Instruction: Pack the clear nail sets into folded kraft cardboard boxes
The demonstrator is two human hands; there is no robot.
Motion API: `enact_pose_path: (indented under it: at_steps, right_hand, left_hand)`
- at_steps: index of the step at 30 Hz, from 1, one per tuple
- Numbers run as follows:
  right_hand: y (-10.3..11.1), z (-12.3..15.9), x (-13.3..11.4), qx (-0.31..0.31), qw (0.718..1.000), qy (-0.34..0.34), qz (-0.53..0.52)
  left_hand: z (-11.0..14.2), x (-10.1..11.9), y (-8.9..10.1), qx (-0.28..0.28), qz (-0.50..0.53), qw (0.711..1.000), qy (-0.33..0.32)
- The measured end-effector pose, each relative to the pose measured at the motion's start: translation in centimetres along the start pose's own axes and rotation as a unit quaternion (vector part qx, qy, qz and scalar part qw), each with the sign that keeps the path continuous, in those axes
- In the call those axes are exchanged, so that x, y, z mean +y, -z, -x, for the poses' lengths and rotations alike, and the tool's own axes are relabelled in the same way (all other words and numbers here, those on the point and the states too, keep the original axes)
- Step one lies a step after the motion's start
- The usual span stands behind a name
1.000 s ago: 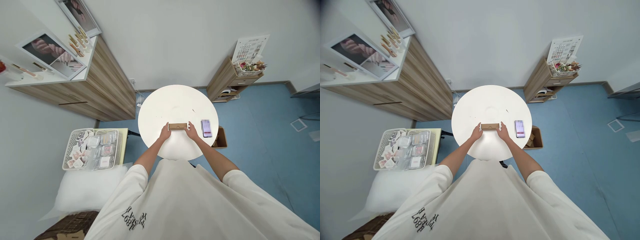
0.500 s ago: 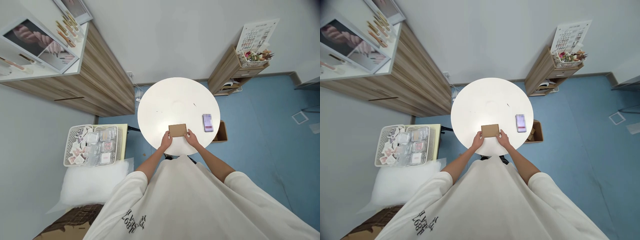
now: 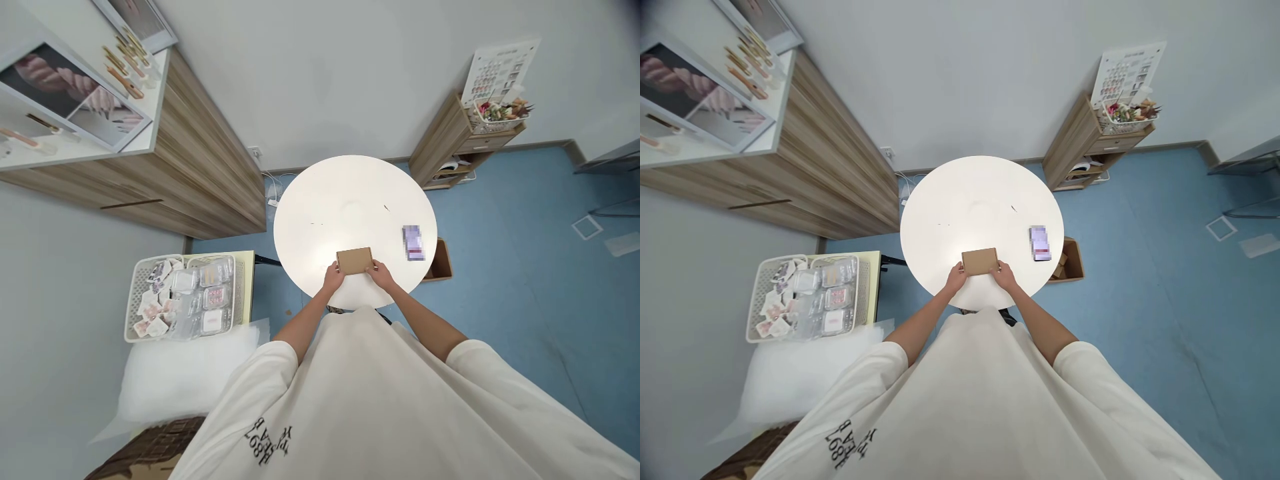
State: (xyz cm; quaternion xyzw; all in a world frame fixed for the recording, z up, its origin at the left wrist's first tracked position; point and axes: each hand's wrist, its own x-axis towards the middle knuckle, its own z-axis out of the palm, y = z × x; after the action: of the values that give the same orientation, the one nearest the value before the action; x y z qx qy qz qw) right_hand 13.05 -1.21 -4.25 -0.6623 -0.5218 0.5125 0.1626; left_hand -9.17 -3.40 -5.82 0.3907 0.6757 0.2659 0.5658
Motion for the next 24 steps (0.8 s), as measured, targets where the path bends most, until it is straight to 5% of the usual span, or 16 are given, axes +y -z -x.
enact_pose_path:
  at_steps: [7, 14, 19, 24]
  right_hand:
    - [1.1, 1.9, -1.5, 0.045, 0.996, -0.018, -0.08]
    - [3.7, 4.5, -1.4, 0.118, 0.988, -0.018, -0.094]
    - [6.0, 4.3, 0.8, 0.146, 0.984, -0.006, -0.101]
    - [9.1, 4.1, 4.6, 0.184, 0.977, -0.009, -0.109]
  left_hand:
    - [-0.2, 2.2, 0.1, -0.034, 0.015, 0.998, -0.043]
    - [0.3, 4.4, -2.0, -0.07, -0.024, 0.993, -0.088]
    - [0.9, 6.0, -4.1, -0.062, -0.049, 0.992, -0.103]
    - [1.5, 8.1, -8.2, -0.072, -0.06, 0.988, -0.127]
